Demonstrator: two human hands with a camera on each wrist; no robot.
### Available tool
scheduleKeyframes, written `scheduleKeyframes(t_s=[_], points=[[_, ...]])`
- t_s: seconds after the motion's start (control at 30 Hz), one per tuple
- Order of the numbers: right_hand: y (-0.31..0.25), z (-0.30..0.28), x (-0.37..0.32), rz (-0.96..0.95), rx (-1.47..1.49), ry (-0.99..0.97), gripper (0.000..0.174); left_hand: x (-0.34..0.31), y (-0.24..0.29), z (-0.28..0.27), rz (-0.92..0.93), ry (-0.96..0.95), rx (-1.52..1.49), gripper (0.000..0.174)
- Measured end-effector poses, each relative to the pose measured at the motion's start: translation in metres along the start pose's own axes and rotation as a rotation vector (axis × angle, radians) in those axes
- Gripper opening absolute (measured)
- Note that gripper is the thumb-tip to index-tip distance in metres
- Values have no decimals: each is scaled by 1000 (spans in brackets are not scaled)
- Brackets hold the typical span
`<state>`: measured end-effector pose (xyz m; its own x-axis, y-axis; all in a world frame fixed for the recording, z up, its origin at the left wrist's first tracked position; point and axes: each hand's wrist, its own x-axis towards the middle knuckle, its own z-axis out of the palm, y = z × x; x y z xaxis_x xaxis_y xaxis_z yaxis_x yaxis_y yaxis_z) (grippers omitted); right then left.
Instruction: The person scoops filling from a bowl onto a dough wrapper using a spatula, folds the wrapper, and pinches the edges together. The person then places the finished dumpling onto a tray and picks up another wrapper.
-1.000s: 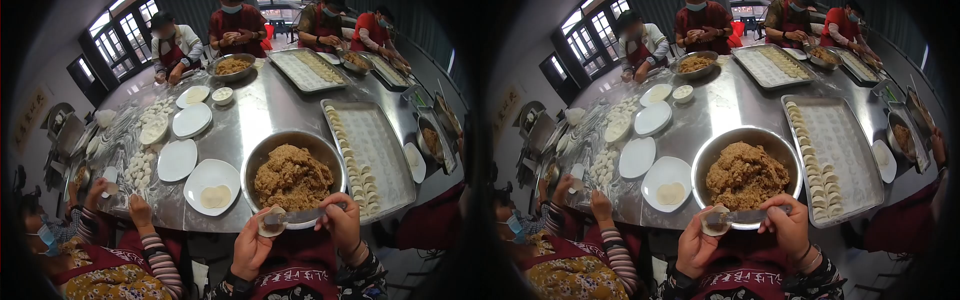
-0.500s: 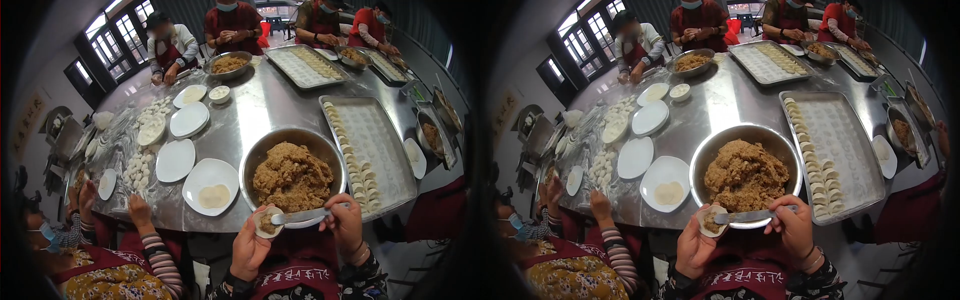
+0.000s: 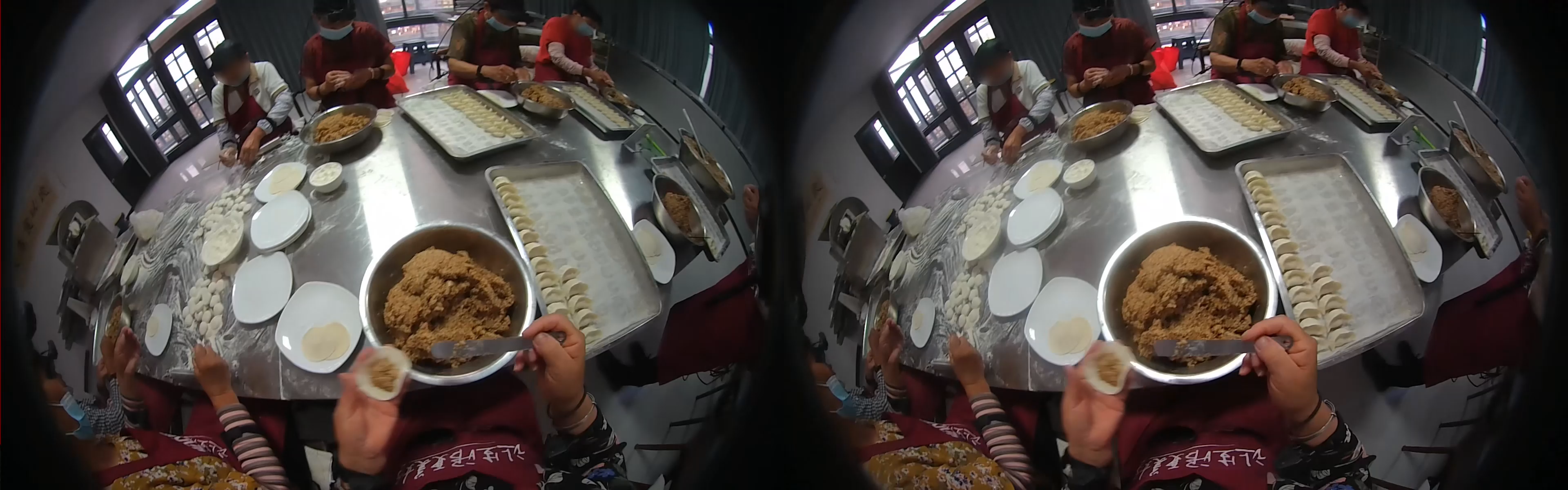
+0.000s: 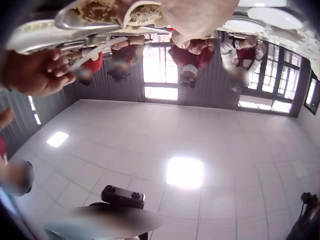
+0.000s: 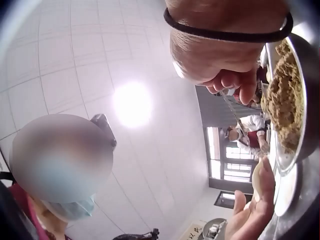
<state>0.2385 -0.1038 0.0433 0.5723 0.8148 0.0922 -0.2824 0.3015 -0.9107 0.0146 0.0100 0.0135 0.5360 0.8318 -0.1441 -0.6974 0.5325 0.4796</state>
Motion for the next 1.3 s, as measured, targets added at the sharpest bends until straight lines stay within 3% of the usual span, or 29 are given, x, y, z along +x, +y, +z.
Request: scheduleKeyframes(t_s=[0.13,0.3,0.37,0.5,0.57,0.7,0.83,0.9,0.93,0.97,1.03,1.13,1.23,1.3], points=[[-5,-24,10,-104,-388,127,16,1,35,-3,206,51,-14,50],[4,-40,6,-159,-789,89,13,-1,21,-42,128,181,-32,50],[0,-36,11,-366,-991,-40,12,-4,19,-39,123,184,6,50],[6,-38,12,-329,-926,-63,12,-8,19,-20,69,145,-16,55],[14,-40,13,-163,-860,-48,12,-12,12,-18,32,94,56,57],[31,-45,19,-186,-828,-61,12,-13,-6,2,-152,-19,50,56],[43,-58,24,-126,-687,33,14,-12,-21,19,-277,-88,-20,52],[39,-58,18,-216,-866,198,21,-12,-24,24,-284,-63,117,72],[32,-51,12,-209,-949,278,29,-13,-25,23,-285,-68,102,73],[28,-42,6,-196,-951,254,29,-13,-26,19,-289,-73,89,74],[22,-24,-2,-727,-1248,214,32,-11,-26,15,-290,-80,80,74],[28,1,-15,-924,-1224,-230,36,-13,-29,13,-294,-59,83,73],[37,21,-25,-1017,-1227,-425,25,-16,-31,11,-303,-135,-3,58],[39,26,-25,-1001,-1191,-434,25,-17,-31,10,-333,-135,-18,59]])
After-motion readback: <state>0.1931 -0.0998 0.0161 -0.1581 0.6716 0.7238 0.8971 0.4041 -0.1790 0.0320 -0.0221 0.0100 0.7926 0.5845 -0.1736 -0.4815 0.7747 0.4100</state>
